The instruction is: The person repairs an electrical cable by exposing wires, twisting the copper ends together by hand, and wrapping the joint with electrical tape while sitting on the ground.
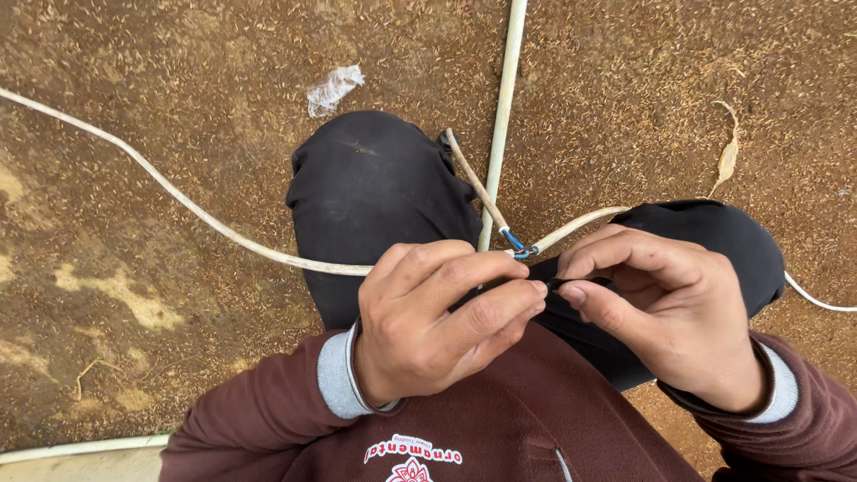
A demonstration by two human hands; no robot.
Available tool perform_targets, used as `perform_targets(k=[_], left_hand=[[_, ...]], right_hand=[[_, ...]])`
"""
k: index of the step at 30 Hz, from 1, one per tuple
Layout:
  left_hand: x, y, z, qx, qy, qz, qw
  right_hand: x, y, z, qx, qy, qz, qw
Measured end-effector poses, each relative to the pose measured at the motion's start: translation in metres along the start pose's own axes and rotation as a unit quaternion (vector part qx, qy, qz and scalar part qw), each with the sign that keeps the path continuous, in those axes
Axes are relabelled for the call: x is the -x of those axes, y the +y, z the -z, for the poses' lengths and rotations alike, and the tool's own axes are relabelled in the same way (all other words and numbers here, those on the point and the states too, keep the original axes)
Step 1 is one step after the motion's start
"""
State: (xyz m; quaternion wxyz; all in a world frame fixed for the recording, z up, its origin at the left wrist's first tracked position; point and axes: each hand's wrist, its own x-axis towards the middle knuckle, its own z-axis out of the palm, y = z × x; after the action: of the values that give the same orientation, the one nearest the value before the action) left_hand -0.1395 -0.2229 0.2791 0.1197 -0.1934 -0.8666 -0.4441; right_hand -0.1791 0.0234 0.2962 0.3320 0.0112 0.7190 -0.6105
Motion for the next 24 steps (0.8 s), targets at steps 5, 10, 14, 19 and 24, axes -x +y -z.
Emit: perform_targets(k=[5,10,14,19,24], left_hand=[[-0.002,0.006,-0.002,-0.030,0.001,0.003,1.000],[-0.005,0.010,-0.001,-0.033,-0.003,0.009,0.999],[-0.007,0.013,-0.003,-0.028,0.004,0.012,1.000],[-0.010,0.017,-0.004,-0.003,0.011,0.029,1.000],[-0.015,0.020,-0.005,0.019,0.008,0.056,0.998]], right_hand=[[0.004,0.002,0.002,0.013,-0.025,0.060,0.998],[0.005,0.000,0.002,0.018,-0.036,0.087,0.995],[0.006,-0.002,0.005,0.016,-0.045,0.058,0.997],[0.007,-0.001,0.006,-0.011,-0.051,0.027,0.998],[0.008,0.001,0.005,0.007,-0.042,0.076,0.996]])
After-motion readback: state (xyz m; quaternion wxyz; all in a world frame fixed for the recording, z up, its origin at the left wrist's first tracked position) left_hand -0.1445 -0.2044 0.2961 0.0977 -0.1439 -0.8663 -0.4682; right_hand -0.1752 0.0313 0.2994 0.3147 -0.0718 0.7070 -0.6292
